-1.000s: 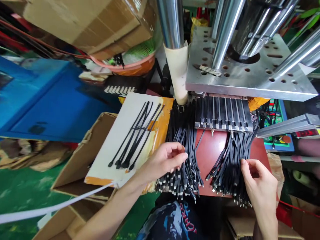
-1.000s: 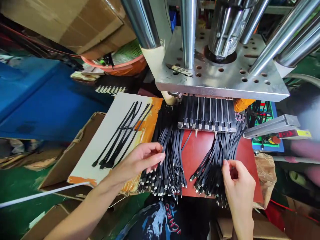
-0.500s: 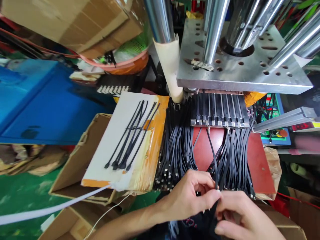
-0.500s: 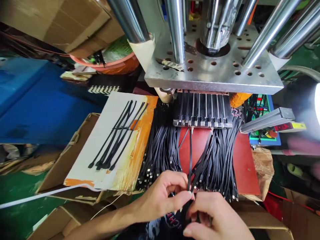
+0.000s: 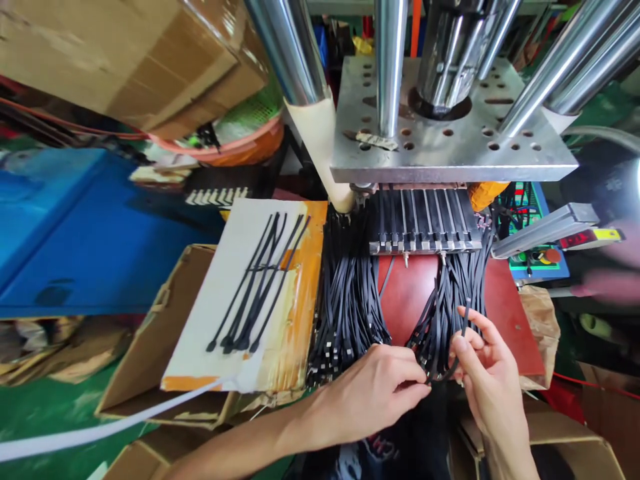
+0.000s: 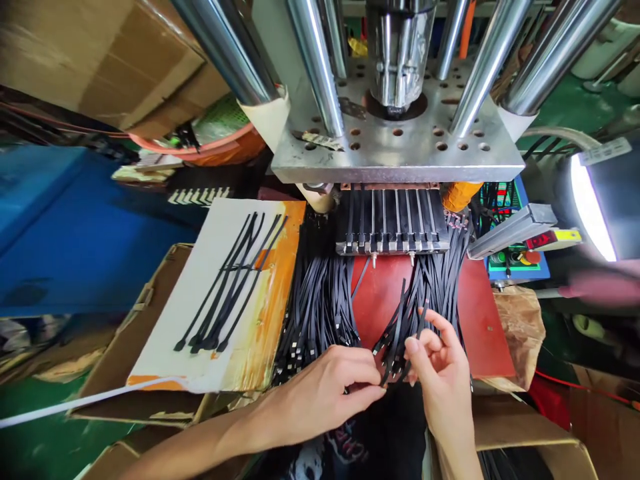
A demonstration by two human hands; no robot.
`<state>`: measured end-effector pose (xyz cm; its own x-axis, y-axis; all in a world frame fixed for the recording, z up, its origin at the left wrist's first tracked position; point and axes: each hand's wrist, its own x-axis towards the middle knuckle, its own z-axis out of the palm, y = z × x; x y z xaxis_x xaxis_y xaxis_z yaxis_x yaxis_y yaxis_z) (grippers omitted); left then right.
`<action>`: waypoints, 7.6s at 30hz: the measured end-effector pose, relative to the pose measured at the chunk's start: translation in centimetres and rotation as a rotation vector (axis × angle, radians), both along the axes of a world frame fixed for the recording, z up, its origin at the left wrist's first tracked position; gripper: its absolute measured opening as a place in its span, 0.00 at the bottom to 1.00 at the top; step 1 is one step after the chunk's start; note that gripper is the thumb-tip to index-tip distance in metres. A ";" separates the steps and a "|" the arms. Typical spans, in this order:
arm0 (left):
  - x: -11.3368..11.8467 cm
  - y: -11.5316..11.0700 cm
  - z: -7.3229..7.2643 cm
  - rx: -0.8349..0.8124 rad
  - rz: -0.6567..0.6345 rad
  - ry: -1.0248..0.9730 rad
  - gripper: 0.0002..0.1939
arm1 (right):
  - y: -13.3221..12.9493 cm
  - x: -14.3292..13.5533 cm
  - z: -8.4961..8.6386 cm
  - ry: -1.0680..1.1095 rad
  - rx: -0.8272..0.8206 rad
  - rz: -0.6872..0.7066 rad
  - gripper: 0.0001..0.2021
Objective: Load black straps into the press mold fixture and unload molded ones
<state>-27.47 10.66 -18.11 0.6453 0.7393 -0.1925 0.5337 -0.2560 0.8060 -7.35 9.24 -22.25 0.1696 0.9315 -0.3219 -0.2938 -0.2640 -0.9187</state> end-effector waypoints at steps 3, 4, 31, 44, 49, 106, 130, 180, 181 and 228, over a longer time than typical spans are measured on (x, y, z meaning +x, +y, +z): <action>0.1 -0.3 -0.2 -0.035 -0.034 0.005 0.11 | -0.3 0.6 -0.5 -0.023 -0.028 0.156 0.26; 0.1 -0.3 -0.1 -0.054 -0.069 0.008 0.11 | -0.4 0.7 -0.5 -0.060 -0.012 0.233 0.21; -0.7 6.6 4.4 0.098 0.313 -0.409 0.10 | 2.4 -3.4 1.7 -0.519 0.523 0.329 0.12; -1.9 22.4 0.3 0.661 0.635 -0.173 0.05 | 14.3 0.8 7.3 -0.560 0.464 0.724 0.21; -3.3 19.6 0.4 0.860 0.474 -0.148 0.21 | 22.9 -1.2 7.6 -0.604 0.583 0.647 0.22; -7.7 5.0 2.2 0.280 0.657 0.274 0.20 | 3.7 4.8 -1.1 -1.026 0.208 0.158 0.19; 0.7 -0.1 0.1 -0.167 0.151 -0.082 0.11 | 0.8 -0.7 0.9 -0.282 0.221 0.363 0.21; 0.3 18.9 2.6 0.792 0.384 -0.061 0.19 | 23.2 2.8 7.4 -0.757 0.556 0.544 0.25; -0.2 18.3 2.5 0.889 0.225 -0.027 0.19 | 24.1 2.5 7.3 -0.769 0.579 0.564 0.25; -3.2 9.3 2.8 0.806 0.537 0.639 0.20 | 10.0 3.6 1.9 -1.552 0.550 0.089 0.18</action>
